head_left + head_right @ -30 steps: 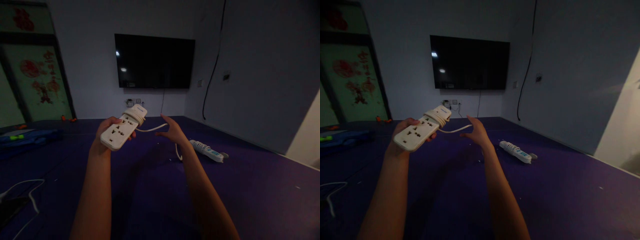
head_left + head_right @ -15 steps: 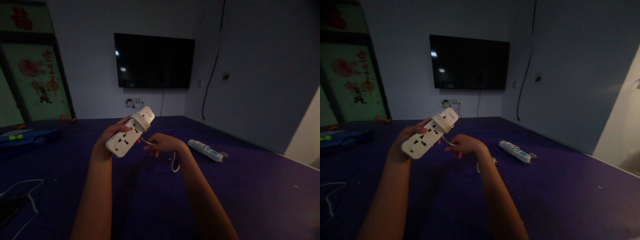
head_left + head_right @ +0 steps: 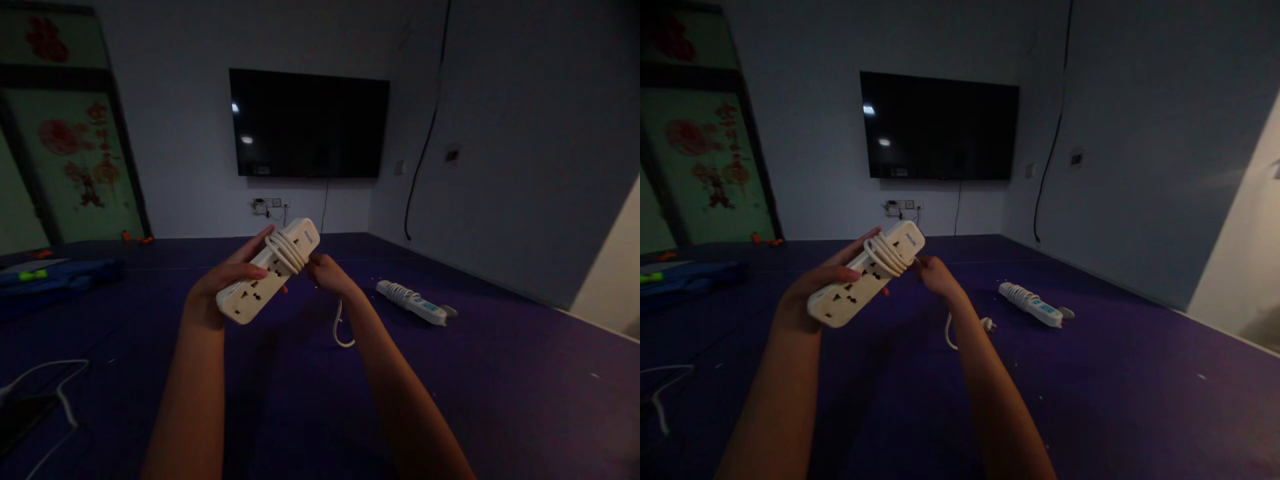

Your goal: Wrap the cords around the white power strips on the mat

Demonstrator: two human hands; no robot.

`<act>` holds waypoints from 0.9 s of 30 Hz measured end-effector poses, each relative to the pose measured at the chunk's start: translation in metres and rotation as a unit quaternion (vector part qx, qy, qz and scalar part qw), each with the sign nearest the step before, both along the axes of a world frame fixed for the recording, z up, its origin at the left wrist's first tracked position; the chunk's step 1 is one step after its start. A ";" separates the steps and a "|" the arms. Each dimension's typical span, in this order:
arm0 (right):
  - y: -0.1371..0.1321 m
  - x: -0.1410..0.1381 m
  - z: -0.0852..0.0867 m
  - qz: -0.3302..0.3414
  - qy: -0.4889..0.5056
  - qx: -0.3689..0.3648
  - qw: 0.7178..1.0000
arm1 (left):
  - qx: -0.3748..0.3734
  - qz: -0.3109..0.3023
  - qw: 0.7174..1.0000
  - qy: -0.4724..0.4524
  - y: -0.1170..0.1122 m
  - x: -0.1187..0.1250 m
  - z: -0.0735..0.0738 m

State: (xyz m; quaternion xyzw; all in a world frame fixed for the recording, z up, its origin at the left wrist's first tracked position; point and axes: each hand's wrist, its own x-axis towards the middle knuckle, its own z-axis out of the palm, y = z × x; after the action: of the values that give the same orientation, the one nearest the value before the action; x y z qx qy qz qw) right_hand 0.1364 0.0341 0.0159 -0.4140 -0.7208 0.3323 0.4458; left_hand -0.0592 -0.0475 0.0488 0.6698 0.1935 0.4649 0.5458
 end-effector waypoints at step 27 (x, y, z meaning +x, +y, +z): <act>0.025 0.030 -0.012 -0.058 0.365 -0.200 0.907 | -0.054 0.045 0.965 -0.252 0.032 -0.018 0.008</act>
State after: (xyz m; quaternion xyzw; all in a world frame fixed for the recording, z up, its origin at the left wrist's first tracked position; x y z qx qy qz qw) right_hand 0.1661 0.0587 0.0040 -0.3855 -0.4007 0.5711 0.6039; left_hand -0.0777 -0.0159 0.0569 0.4910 0.1044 0.6317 0.5908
